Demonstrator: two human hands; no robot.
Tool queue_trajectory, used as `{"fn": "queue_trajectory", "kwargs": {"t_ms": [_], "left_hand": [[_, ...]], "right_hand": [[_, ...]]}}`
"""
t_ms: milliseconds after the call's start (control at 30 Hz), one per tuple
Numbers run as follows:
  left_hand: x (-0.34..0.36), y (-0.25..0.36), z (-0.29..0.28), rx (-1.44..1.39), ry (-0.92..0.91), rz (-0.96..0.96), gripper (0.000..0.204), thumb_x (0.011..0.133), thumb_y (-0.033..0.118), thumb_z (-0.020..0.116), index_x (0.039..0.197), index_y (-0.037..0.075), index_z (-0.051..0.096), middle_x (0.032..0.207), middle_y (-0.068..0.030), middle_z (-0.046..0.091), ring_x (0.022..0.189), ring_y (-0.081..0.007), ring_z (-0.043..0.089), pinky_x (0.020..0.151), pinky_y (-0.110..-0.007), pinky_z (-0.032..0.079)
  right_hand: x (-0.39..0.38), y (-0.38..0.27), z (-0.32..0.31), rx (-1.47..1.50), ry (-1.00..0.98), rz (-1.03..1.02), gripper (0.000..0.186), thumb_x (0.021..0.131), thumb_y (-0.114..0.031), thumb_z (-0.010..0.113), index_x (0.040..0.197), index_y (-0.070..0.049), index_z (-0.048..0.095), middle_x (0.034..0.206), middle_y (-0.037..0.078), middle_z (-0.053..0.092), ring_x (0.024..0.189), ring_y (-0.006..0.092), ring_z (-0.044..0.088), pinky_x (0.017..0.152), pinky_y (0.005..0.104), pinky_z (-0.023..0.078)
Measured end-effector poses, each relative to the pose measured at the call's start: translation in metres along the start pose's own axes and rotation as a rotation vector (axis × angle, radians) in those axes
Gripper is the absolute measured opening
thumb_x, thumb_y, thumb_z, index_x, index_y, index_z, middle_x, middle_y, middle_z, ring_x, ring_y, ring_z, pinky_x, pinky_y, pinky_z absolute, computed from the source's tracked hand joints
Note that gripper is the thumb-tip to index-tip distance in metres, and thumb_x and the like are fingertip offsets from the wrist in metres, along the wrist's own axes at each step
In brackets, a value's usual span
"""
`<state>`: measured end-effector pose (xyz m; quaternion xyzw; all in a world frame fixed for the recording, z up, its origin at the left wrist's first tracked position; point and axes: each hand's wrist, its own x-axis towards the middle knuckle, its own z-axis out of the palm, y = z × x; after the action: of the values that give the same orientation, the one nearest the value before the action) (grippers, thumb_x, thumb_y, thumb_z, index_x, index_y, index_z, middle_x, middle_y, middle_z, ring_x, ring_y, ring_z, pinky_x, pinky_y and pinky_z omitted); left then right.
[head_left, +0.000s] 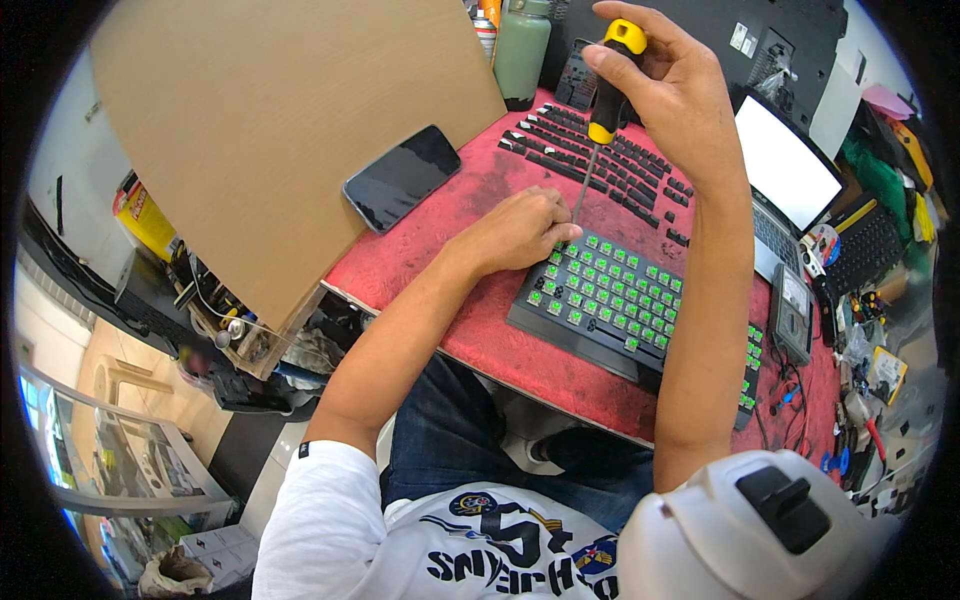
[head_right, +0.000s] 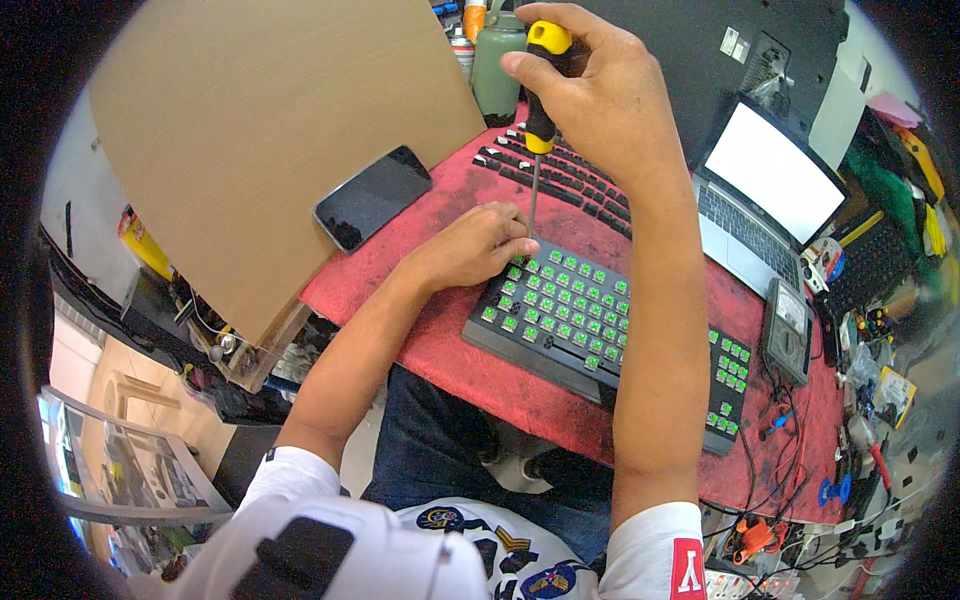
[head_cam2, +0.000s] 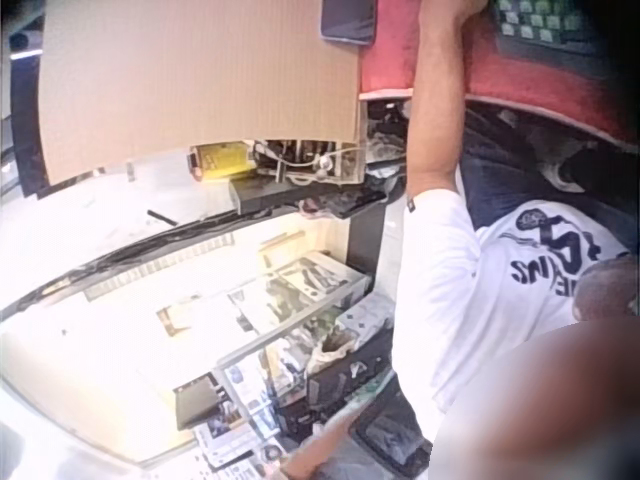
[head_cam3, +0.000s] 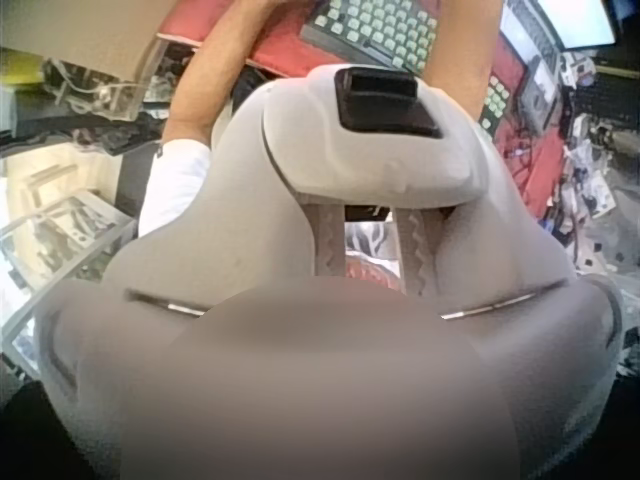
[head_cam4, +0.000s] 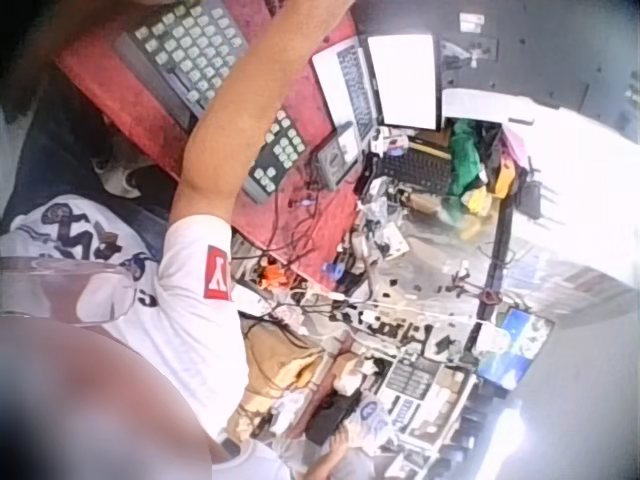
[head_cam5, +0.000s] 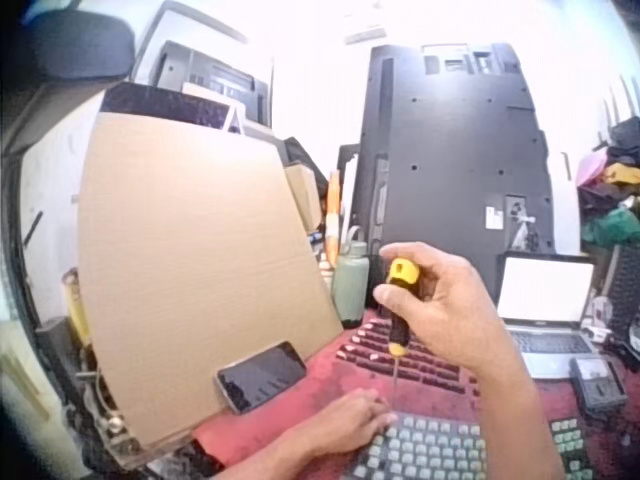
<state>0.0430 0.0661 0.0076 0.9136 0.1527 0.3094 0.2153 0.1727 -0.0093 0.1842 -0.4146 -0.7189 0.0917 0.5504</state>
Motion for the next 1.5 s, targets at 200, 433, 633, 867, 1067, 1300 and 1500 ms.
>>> {"fn": "queue_trajectory", "kwargs": {"t_ms": [200,433,633,867,1067,1300,1500], "left_hand": [[0.0,0.002,0.0,0.015,-0.01,-0.023,0.028,0.093,0.025,0.064,0.088,-0.002,0.072,0.094,-0.0195,0.066,0.097,-0.0377,0.061,0.089,-0.046,0.046],[-0.002,-0.004,-0.002,0.05,-0.026,-0.005,0.024,0.095,0.021,0.062,0.093,-0.002,0.07,0.095,-0.0175,0.065,0.096,-0.0365,0.061,0.087,-0.046,0.046],[0.006,0.019,-0.005,-0.193,0.163,-0.099,0.019,0.095,0.016,0.063,0.096,-0.003,0.069,0.087,-0.0119,0.069,0.085,-0.0227,0.067,0.077,-0.039,0.051],[0.013,0.023,0.002,-0.415,0.171,-0.14,0.014,0.096,0.008,0.059,0.098,-0.003,0.068,0.075,-0.0041,0.067,0.074,-0.0111,0.063,0.069,-0.031,0.051],[0.013,0.025,-0.001,-0.387,0.155,-0.111,0.014,0.097,0.005,0.057,0.098,-0.003,0.068,0.075,-0.004,0.067,0.072,-0.0105,0.062,0.068,-0.03,0.051],[0.012,0.022,0.0,-0.399,0.15,-0.151,0.012,0.096,0.007,0.062,0.093,-0.003,0.068,0.075,-0.0019,0.067,0.072,-0.0081,0.06,0.067,-0.028,0.05],[0.01,0.018,0.003,-0.456,0.192,-0.212,0.01,0.091,0.009,0.071,0.087,0.0,0.07,0.075,0.0013,0.066,0.069,-0.0049,0.058,0.062,-0.025,0.047]], "right_hand": [[0.001,0.007,0.003,0.259,0.057,0.014,0.026,0.091,-0.006,0.07,0.113,0.007,0.065,0.084,-0.001,0.057,0.075,0.0069,0.055,0.066,0.0226,0.047],[-0.007,-0.01,0.003,-0.314,0.163,-0.059,0.029,0.093,-0.004,0.065,0.12,0.007,0.061,0.091,0.001,0.06,0.084,0.0089,0.056,0.074,0.0223,0.047],[0.001,0.001,-0.017,-0.377,0.002,0.119,0.036,0.092,-0.004,0.066,0.125,0.006,0.057,0.099,0.003,0.061,0.089,0.0097,0.058,0.078,0.0234,0.048],[-0.001,0.005,-0.006,0.175,0.088,0.053,0.028,0.09,-0.006,0.071,0.113,0.008,0.064,0.09,0.002,0.061,0.084,0.0099,0.06,0.073,0.0231,0.049],[-0.007,0.005,-0.011,-0.542,0.204,-0.242,0.03,0.091,-0.013,0.071,0.112,0.007,0.065,0.081,0.003,0.061,0.077,0.0099,0.06,0.07,0.0256,0.05],[-0.005,-0.002,-0.014,-0.484,0.187,-0.098,0.034,0.088,-0.015,0.073,0.111,0.008,0.065,0.079,0.007,0.062,0.073,0.0105,0.058,0.068,0.0262,0.049],[-0.01,-0.017,-0.017,-0.387,0.032,-0.017,0.041,0.088,-0.018,0.072,0.121,0.004,0.06,0.083,0.02,0.067,0.074,0.0279,0.067,0.069,0.0347,0.052]]}}
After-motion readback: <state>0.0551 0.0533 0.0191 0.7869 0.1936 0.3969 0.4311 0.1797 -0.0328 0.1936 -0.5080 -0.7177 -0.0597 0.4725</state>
